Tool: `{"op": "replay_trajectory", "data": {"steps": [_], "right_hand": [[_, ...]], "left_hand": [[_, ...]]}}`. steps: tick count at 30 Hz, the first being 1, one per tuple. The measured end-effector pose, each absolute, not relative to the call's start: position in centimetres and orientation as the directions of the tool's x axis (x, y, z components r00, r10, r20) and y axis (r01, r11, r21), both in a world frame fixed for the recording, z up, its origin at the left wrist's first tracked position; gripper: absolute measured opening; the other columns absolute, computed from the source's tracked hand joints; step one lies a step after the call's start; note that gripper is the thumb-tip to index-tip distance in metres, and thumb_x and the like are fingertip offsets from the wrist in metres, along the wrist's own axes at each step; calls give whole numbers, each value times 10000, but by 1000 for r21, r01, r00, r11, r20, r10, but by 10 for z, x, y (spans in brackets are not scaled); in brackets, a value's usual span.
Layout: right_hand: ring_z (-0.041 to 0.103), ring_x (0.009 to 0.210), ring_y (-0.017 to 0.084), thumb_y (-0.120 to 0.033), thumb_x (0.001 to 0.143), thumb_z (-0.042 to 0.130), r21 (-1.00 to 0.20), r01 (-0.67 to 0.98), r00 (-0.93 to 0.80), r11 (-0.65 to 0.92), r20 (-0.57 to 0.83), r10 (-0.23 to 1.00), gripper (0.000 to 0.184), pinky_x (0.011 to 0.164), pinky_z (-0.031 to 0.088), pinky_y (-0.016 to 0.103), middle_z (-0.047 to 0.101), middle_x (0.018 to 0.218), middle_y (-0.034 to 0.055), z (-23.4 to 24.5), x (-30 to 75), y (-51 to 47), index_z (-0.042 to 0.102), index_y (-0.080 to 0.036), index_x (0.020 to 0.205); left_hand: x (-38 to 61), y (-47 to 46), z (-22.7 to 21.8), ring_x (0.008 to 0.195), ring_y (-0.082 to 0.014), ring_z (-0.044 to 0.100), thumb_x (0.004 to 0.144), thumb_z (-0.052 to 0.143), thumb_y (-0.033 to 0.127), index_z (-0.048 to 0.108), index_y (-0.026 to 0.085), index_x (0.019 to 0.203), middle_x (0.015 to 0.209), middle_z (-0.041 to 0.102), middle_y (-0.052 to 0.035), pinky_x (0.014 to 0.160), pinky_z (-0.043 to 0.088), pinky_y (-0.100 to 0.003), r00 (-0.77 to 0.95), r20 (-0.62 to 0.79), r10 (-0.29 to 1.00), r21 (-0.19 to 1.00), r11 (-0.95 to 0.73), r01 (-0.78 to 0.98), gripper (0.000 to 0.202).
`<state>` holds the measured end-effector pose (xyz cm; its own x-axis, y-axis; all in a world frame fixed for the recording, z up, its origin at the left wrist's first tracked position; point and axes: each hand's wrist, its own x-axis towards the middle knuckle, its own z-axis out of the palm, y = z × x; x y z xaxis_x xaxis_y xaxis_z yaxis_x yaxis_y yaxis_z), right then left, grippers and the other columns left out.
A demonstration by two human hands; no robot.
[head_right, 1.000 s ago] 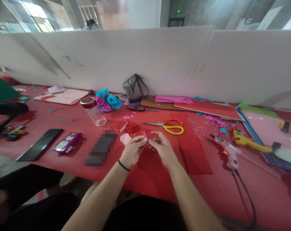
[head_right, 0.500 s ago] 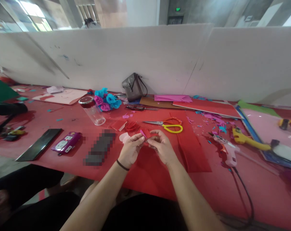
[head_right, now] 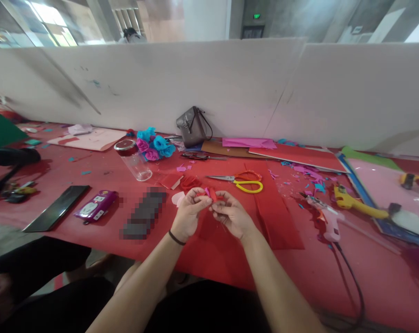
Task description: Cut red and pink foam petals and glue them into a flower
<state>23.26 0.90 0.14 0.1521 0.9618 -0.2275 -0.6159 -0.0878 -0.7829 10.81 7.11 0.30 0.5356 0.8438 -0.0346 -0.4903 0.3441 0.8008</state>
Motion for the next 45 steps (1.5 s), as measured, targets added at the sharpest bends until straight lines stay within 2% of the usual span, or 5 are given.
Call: {"op": "replay_trajectory", "data": {"steps": [16,25,33,37,45], "right_hand": [[561,510,109,-334,508,873,-891,-442,178,-105,-202,963,414,492,304,232,672,598,-30,10,225,8,586,-228,788],[557,503,107,-398,515,865,-933,-348,203,-92,-171,964,355,481,278,235,675,597,-11,12,224,8,625,-204,690],[528,490,110,-422,525,859,-961,-270,225,-67,-130,966,309,491,305,256,645,558,-12,7,227,7,667,-199,616],[530,507,114,-409,523,865,-960,-273,203,-69,-128,971,288,507,321,261,641,567,-14,8,228,6,701,-208,647],[535,541,121,-386,562,847,-967,-245,205,-71,-123,971,254,538,359,270,630,607,-19,8,228,6,694,-216,672]], "left_hand": [[108,68,6,488,-129,579,514,850,206,303,231,766,617,654,44,491,459,-250,502,-102,859,762,392,-516,603],[107,70,3,532,-100,569,512,857,210,421,204,836,618,597,78,514,458,-227,514,-80,854,763,384,-520,543],[102,72,7,569,-101,603,511,857,205,544,161,887,648,656,38,562,479,-230,523,-71,849,811,355,-466,491],[101,74,7,570,-115,620,527,852,217,543,163,914,661,683,20,571,489,-241,562,-58,825,813,366,-453,498],[102,71,9,531,-113,603,484,849,171,439,201,878,584,644,75,563,478,-239,504,-101,858,786,379,-488,569]]}}
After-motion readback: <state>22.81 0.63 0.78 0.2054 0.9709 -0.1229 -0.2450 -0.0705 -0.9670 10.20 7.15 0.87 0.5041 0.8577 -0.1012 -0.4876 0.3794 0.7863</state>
